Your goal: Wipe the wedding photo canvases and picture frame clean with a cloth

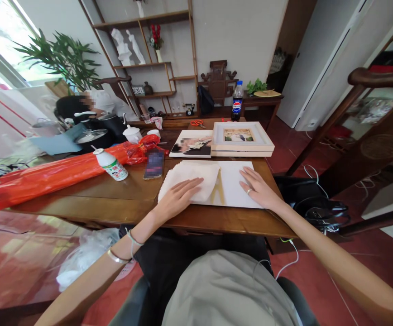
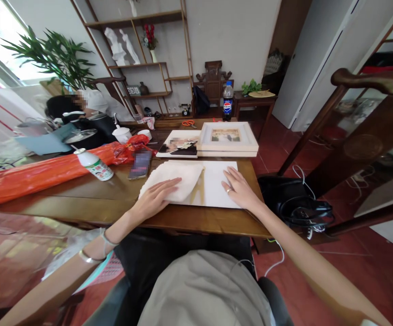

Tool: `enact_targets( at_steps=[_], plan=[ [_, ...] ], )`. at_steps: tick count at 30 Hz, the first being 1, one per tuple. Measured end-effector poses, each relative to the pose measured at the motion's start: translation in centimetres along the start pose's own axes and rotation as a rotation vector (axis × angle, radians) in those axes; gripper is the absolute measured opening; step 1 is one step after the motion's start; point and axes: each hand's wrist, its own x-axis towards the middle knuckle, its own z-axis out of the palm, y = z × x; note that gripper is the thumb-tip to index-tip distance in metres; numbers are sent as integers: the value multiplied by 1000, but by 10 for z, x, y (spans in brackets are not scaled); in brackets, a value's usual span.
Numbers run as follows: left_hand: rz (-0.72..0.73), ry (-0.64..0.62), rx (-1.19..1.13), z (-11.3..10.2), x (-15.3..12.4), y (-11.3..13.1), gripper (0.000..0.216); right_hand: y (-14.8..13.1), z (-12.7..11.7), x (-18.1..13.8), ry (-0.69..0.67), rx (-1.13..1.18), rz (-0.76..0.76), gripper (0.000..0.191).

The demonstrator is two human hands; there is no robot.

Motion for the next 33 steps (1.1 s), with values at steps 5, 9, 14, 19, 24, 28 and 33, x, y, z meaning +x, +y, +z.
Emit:
enact_targets(
  at_steps=[5,9,14,19,24,28,33],
  plan=[
    [2,101,50,9,1,-17,27,0,-1,0,-1,0,-7,65],
    [-14,75,176,14,18,-33,22,-1,-2,-1,6,4,-8,64],
    [-132,-112,313,18,41,-48,27,-3,-3,-1,0,6,2,65],
    [-195,-185,268,13,45,-38,28,-3,-3,0,5,20,3,64],
    [-110,-203,111,3,34,-8,22,-1,-2,0,16,28,-22,61],
    [-204,-227,179,8,46,-11,33,-1,-1,0,21,32,-19,61],
    [-174,-310,176,18,71,-41,28,-3,-4,0,-9,25,-7,63]
  ],
)
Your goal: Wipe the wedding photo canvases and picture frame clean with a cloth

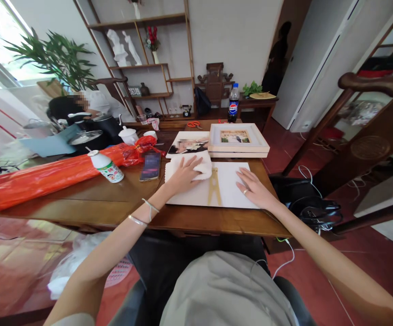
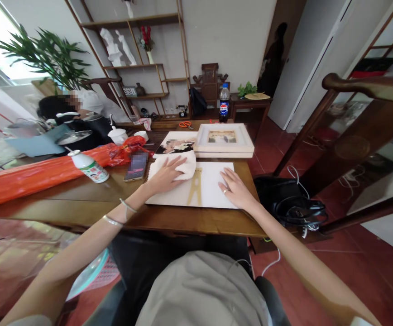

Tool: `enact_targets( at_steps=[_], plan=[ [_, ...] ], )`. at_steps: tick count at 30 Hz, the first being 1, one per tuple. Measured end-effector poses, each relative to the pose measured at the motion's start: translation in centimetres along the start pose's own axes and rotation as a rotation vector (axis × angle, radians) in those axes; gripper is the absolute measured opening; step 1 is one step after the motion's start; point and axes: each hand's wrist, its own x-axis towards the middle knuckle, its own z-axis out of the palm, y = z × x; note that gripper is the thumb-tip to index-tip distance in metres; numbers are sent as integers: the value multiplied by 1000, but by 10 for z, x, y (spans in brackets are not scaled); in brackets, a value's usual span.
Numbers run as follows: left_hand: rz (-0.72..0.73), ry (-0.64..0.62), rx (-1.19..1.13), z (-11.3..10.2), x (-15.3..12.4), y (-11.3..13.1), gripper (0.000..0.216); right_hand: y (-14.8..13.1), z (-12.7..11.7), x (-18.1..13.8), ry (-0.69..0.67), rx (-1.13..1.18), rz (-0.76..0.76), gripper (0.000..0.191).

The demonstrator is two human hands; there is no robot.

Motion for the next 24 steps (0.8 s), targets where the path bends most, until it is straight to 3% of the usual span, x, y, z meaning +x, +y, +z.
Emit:
enact_targets(
  at_steps=[5,11,14,17,20,24],
  plan=[
    [47,-42,7,2,-8,4,29,2,0,2,-19,-10,8,62],
    [120,-50,-23,-14,-63,48,22,3,1,7,45,18,-5,59],
    [162,-50,-65,-21,-80,57,17,2,1,11,16,20,8,65],
    [123,-4,-118,-23,-71,50,19,5,1,14,-31,12,-20,67],
    [28,66,-143,-18,-43,30,30,10,3,14,-28,8,-59,68],
    [28,41,-129,-4,-2,-1,29,12,4,13,-31,-13,-71,69]
  ],
)
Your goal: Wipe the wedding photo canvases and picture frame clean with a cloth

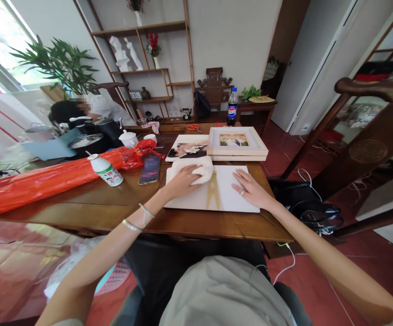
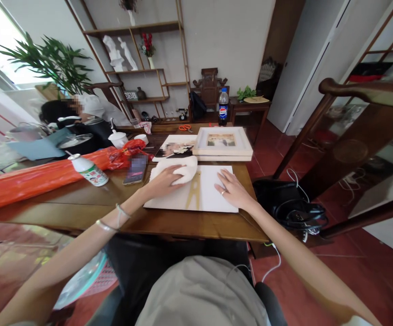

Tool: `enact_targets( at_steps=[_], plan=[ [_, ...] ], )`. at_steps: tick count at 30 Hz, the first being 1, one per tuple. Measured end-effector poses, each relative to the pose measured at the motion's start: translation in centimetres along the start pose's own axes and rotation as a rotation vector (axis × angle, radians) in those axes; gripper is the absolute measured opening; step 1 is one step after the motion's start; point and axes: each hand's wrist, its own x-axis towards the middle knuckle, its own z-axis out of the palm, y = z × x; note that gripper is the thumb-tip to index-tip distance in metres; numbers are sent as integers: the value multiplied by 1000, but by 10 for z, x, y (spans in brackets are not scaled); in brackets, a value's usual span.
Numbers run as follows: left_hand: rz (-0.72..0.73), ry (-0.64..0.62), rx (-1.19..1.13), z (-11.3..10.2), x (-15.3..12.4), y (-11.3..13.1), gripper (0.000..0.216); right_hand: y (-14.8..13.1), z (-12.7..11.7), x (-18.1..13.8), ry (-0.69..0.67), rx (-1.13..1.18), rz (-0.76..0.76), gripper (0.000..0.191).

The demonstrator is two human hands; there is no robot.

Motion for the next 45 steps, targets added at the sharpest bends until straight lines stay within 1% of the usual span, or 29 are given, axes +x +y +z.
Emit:
enact_targets(
  at_steps=[3,6,9,12,14,15,16,18,23,26,27,29,31,35,37,38,39,41,45],
  plan=[
    [36,-41,1,7,13,-15,29,-2,-1,0,0,-2,17,70],
    [57,-67,-12,5,6,-11,32,-4,-1,-1,12,10,16,68],
    [102,-88,-50,-5,-21,10,30,-5,-2,-1,19,16,9,67],
    [194,-102,-108,-17,-55,34,28,-5,-2,-1,19,18,6,66],
    [241,-111,-134,-22,-71,42,25,-5,-3,-1,12,15,10,67],
    [248,-111,-137,-23,-75,42,22,-6,-3,-1,8,13,12,67],
    [241,-108,-131,-23,-75,39,19,-6,-3,-1,4,11,15,68],
    [197,-96,-99,-21,-68,25,17,-6,-4,-1,1,12,18,70],
    [53,-59,17,-10,-25,-25,21,-6,-5,-2,-10,9,13,69],
    [24,-60,45,-3,-10,-40,26,-7,-5,-2,-15,5,27,69],
    [24,-66,53,-2,-9,-40,27,-7,-5,-2,-15,6,33,69],
    [46,-87,69,-1,-16,-32,27,-8,-5,-2,-14,11,40,69],
    [98,-107,70,-3,-32,-15,25,-9,-5,-2,-3,19,39,68],
    [203,-114,43,-13,-71,31,20,-9,-4,-2,10,38,35,67],
    [230,-104,29,-17,-84,45,19,-9,-4,-1,6,36,40,68],
    [237,-99,21,-18,-87,48,19,-9,-4,-1,3,32,43,68],
    [240,-96,15,-19,-87,47,19,-9,-4,-1,2,28,44,68],
    [229,-99,15,-17,-79,35,20,-9,-4,-1,0,24,45,69],
    [142,-108,63,-8,-43,-5,21,-8,-3,-1,-4,26,42,69]
  ],
)
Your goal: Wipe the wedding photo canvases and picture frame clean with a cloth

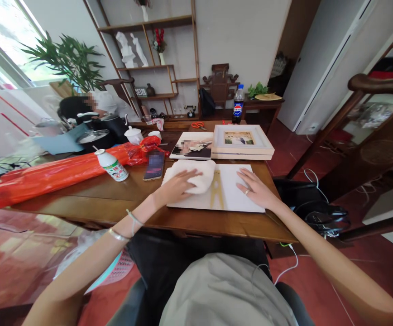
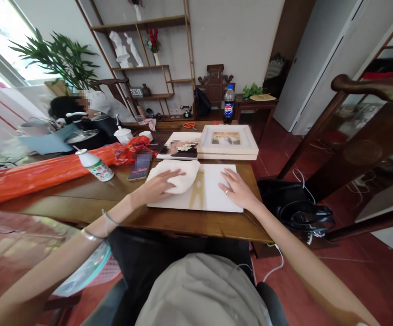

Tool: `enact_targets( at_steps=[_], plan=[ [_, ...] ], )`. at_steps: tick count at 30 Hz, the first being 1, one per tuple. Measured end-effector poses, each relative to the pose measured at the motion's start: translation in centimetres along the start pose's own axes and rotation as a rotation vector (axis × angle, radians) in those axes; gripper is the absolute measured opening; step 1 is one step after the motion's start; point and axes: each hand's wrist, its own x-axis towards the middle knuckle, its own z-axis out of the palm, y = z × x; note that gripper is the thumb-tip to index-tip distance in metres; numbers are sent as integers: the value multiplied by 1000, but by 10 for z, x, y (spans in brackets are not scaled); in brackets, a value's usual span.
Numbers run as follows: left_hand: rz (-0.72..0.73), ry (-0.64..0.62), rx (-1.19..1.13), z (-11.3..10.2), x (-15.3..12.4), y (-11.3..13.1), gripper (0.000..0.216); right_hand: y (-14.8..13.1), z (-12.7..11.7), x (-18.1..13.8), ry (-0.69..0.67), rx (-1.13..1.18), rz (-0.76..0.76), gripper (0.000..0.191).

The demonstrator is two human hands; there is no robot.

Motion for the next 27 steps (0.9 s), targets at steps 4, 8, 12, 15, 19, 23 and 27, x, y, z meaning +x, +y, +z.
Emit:
enact_targets(
  at_steps=[4,8,12,15,19,23,27],
  plan=[
    [-103,48,58,7,30,-20,26,1,-1,-1,4,7,-3,68],
    [-49,60,65,7,31,1,25,0,-1,-1,12,20,-3,67],
    [60,54,37,4,4,38,22,0,0,0,13,24,-3,66],
    [146,82,47,1,-18,54,20,0,0,0,7,14,0,66],
    [176,86,110,3,-21,42,20,-1,-1,0,6,2,6,67],
    [83,23,216,7,6,5,16,-2,-1,0,8,12,1,66],
    [15,-14,267,11,33,-16,20,-2,-2,-1,10,16,4,65]
  ],
)
